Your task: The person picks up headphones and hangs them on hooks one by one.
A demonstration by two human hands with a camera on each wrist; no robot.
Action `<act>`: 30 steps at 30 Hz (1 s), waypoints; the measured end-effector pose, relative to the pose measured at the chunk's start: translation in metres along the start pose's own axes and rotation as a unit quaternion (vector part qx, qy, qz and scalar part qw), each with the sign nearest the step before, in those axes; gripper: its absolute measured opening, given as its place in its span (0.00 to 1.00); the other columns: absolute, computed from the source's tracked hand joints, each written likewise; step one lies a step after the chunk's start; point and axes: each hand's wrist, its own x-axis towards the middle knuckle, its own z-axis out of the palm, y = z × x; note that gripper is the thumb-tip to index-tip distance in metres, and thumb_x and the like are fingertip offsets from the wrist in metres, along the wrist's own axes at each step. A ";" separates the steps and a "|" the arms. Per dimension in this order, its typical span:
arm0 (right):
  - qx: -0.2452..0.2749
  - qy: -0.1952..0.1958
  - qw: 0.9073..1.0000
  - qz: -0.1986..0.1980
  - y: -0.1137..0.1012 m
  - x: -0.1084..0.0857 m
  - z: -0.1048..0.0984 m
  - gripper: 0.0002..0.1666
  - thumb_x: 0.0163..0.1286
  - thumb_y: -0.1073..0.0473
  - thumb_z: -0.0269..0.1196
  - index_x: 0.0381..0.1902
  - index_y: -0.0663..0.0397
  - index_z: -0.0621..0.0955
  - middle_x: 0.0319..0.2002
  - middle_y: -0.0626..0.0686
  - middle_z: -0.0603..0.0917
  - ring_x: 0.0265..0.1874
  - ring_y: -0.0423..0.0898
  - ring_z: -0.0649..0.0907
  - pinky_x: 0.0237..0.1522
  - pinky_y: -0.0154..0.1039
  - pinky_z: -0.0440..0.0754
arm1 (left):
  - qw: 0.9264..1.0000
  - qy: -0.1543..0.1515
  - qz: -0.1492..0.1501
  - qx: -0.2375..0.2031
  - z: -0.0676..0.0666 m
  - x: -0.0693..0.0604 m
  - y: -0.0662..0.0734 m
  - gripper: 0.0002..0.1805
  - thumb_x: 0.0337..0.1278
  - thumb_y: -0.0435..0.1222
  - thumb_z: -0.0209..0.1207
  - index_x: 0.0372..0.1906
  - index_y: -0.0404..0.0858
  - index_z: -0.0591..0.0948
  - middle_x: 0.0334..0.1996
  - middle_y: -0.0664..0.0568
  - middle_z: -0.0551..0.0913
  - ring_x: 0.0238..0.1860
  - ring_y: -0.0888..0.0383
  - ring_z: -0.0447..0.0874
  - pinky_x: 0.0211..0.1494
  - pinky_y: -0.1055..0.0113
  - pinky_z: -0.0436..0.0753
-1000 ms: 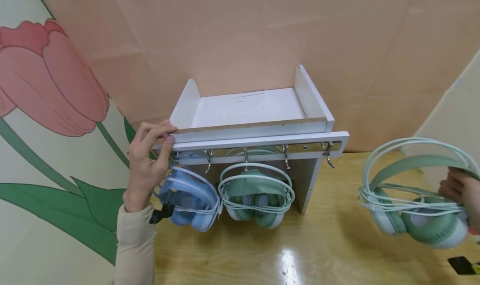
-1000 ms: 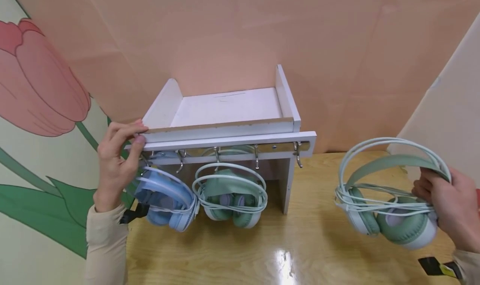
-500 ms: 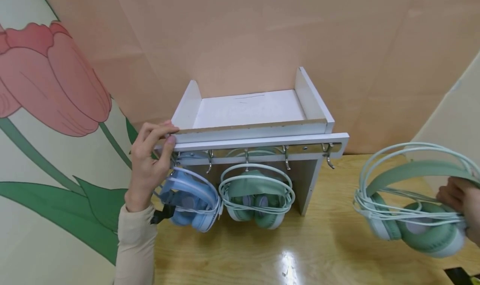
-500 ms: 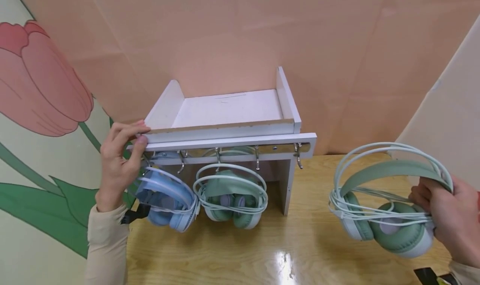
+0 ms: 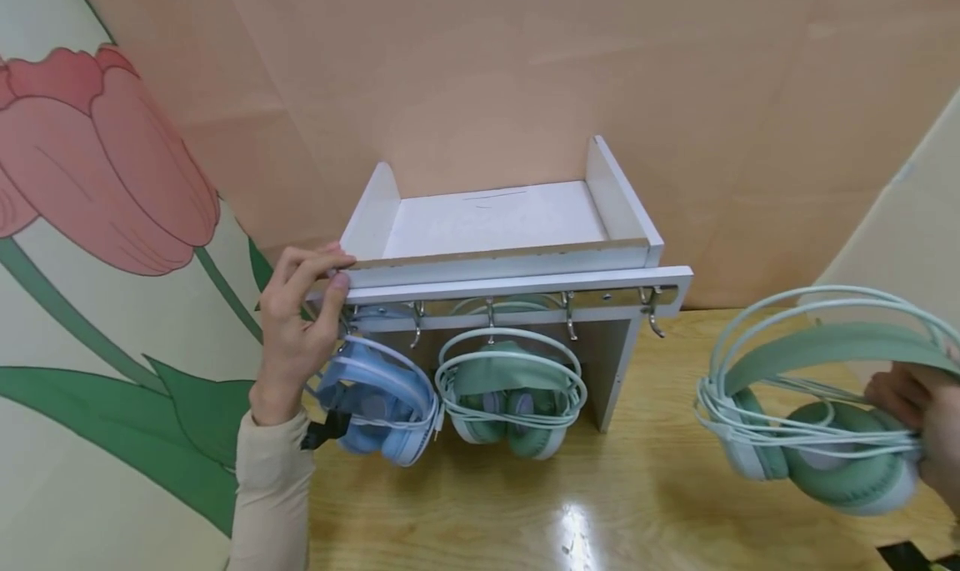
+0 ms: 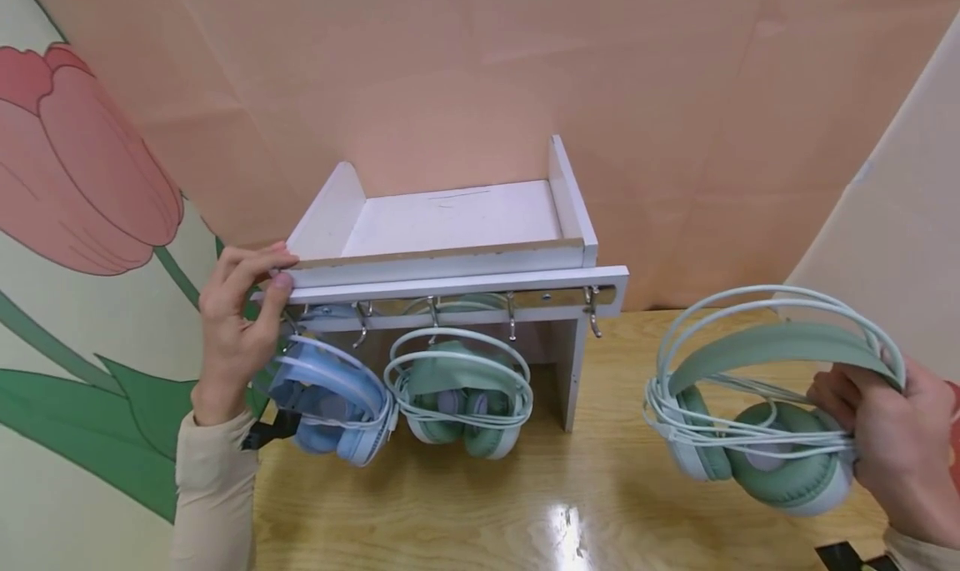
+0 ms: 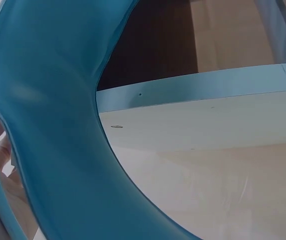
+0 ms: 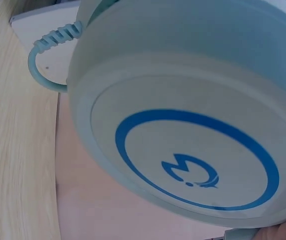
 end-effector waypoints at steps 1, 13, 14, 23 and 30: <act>0.002 -0.004 1.000 -0.006 -0.001 0.000 0.001 0.28 0.87 0.70 0.36 0.20 0.54 0.59 0.12 0.52 0.49 0.06 0.49 0.49 0.14 0.41 0.40 | 1.000 -0.002 -0.001 0.001 0.000 0.000 0.000 0.10 0.74 0.29 0.61 0.50 0.31 0.90 0.43 0.34 0.82 0.61 0.43 0.85 0.65 0.67 0.86; 0.275 -0.145 0.950 0.006 0.002 -0.006 0.017 0.27 0.85 0.68 0.16 0.23 0.56 0.52 0.15 0.51 0.52 0.08 0.45 0.53 0.16 0.35 0.41 | 1.000 0.004 0.002 -0.001 0.000 0.000 0.000 0.10 0.73 0.30 0.62 0.49 0.31 0.90 0.43 0.34 0.83 0.60 0.45 0.86 0.64 0.68 0.85; 0.304 -0.159 0.939 0.009 0.003 -0.006 0.018 0.26 0.84 0.67 0.15 0.23 0.55 0.50 0.15 0.51 0.53 0.08 0.45 0.53 0.16 0.35 0.41 | 1.000 0.004 0.002 -0.002 0.000 0.000 0.000 0.10 0.73 0.30 0.62 0.49 0.31 0.90 0.43 0.34 0.83 0.59 0.45 0.86 0.64 0.68 0.85; 0.322 -0.220 0.920 -0.027 -0.003 -0.006 0.039 0.26 0.81 0.66 0.12 0.22 0.56 0.51 0.13 0.50 0.55 0.07 0.42 0.55 0.13 0.33 0.46 | 1.000 0.003 -0.002 -0.008 -0.001 0.000 -0.001 0.10 0.73 0.29 0.63 0.49 0.30 0.90 0.43 0.34 0.83 0.60 0.43 0.85 0.62 0.69 0.86; 0.086 -0.104 0.990 -0.035 -0.008 -0.015 0.041 0.29 0.82 0.69 0.18 0.20 0.54 0.55 0.11 0.51 0.55 0.07 0.43 0.57 0.21 0.40 0.51 | 1.000 -0.003 -0.004 -0.007 0.000 0.001 0.000 0.10 0.72 0.28 0.63 0.50 0.31 0.90 0.43 0.35 0.83 0.60 0.42 0.85 0.64 0.67 0.86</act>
